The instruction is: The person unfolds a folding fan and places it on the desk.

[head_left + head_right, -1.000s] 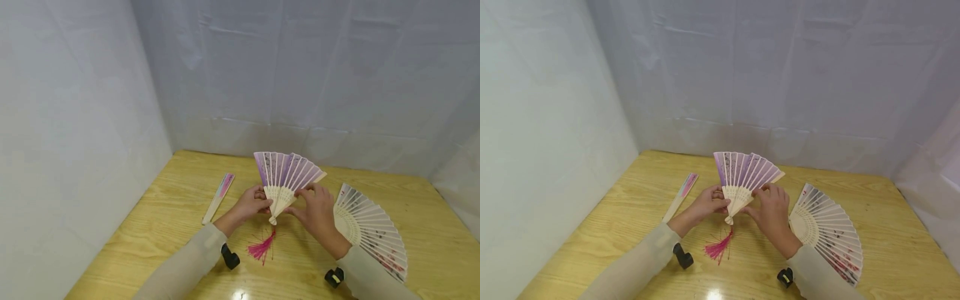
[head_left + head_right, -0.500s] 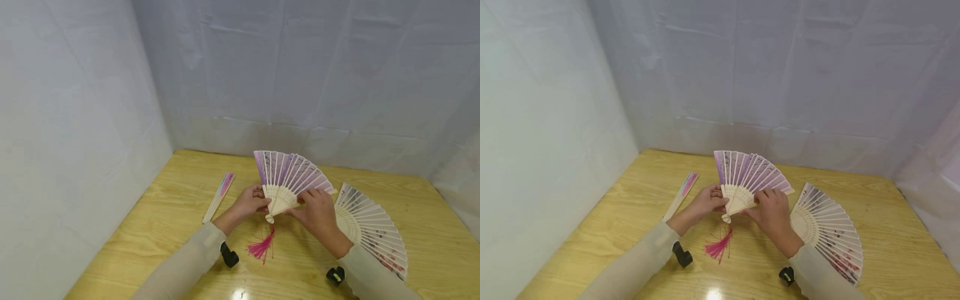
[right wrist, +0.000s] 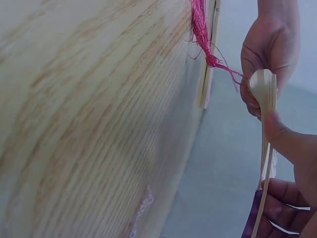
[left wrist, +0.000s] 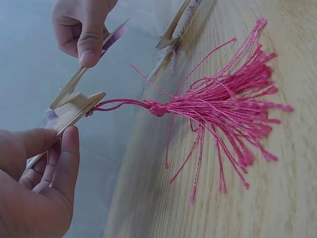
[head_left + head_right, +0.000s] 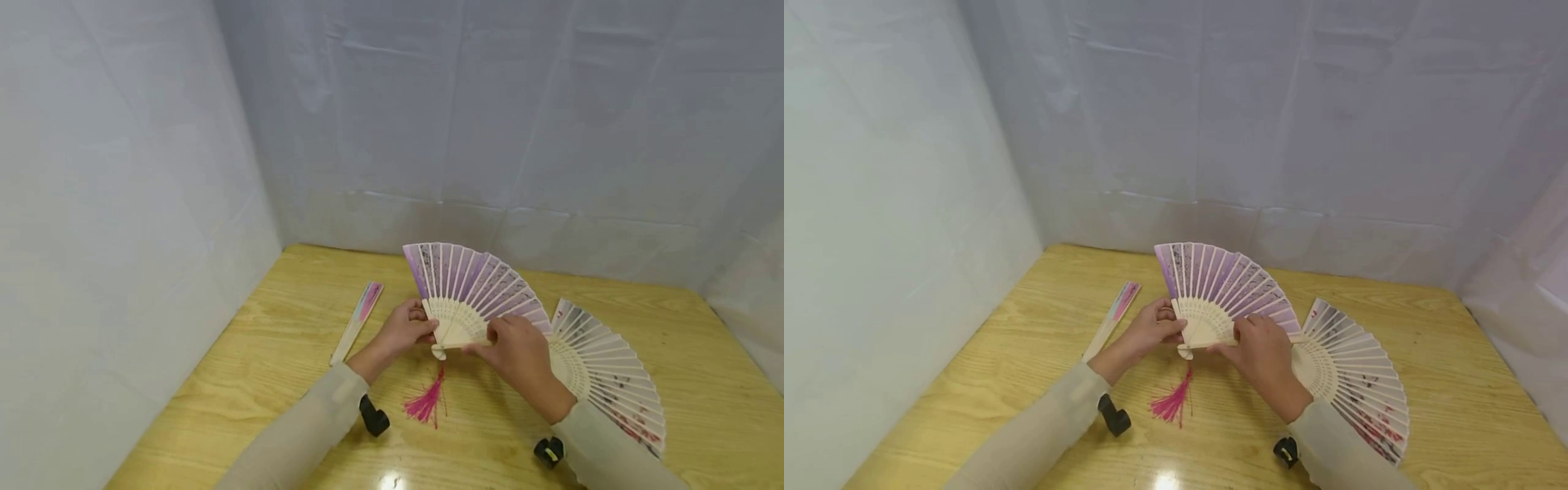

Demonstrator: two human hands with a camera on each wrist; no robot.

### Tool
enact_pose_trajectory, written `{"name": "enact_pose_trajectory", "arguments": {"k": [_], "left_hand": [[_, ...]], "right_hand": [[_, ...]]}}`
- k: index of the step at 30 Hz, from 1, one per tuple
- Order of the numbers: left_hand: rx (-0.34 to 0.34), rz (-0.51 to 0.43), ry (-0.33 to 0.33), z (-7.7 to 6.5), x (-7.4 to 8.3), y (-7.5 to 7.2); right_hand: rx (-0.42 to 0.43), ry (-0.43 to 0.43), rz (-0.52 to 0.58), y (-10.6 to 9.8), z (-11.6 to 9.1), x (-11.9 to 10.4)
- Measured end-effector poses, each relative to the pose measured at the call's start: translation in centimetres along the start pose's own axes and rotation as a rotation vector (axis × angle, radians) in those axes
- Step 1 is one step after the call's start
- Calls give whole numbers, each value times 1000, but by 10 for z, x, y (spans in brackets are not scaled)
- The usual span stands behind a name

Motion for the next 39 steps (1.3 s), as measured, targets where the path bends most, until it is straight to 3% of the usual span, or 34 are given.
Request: {"name": "enact_pose_trajectory", "arguments": {"k": [4,10,14,23,30,39], "left_hand": [[5,-5,9,1,-1,0],[49,3,21,1,0,0],[49,5,22,1,0,0],[83,-28,11,4,-2,-2],[89,-31,18,7,-7,-2],[96,5,23,8,-10,-3]], "right_hand": [[-35,29,-6,-2,0,-1],[-177,138,-23,-3,-2,-4],[-210,164,-34,-4,-4,-6],[-249,167,-3,-1,-10,-11],[-177,126,28,4,-18,-19],[-296,156,38,15,-24,-29]]}}
Point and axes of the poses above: each hand's wrist, its own z-axis towards the middle knuckle, its own y-axis out of the palm, x = y × z, the point moved 1 cm from there along z, towards the middle knuckle, and after that the axes turned 13 degrees about y, right-handed, at the moved point
